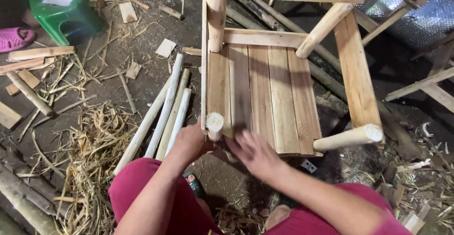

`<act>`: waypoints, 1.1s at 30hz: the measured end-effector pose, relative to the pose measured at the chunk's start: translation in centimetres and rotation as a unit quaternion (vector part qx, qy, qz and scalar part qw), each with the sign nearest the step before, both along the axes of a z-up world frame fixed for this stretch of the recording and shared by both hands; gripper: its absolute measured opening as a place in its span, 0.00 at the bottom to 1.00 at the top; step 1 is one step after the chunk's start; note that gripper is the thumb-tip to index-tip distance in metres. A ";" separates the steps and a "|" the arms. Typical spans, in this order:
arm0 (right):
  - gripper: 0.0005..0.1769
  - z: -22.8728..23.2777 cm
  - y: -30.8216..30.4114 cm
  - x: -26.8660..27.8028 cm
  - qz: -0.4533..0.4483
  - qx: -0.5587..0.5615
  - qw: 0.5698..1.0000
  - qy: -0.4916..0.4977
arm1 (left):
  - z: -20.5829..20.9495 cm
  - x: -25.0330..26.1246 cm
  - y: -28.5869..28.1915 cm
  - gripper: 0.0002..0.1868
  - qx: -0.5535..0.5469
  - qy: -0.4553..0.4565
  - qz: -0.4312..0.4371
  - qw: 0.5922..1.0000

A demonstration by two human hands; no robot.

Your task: The person sands the seat and legs of a wooden chair using a sanding block. They reposition the chair multiple times to access different surfaces and smooth the wood by hand.

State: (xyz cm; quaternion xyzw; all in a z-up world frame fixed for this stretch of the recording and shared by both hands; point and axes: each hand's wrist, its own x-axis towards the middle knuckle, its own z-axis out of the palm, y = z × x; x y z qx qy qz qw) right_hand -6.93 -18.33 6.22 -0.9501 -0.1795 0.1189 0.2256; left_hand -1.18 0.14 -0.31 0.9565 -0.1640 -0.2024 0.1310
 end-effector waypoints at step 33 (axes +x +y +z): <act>0.29 -3.8 -16.4 -5.9 -0.021 0.068 0.947 -0.313 | -4.3 -7.4 -2.6 0.14 0.145 -0.507 -0.345 0.776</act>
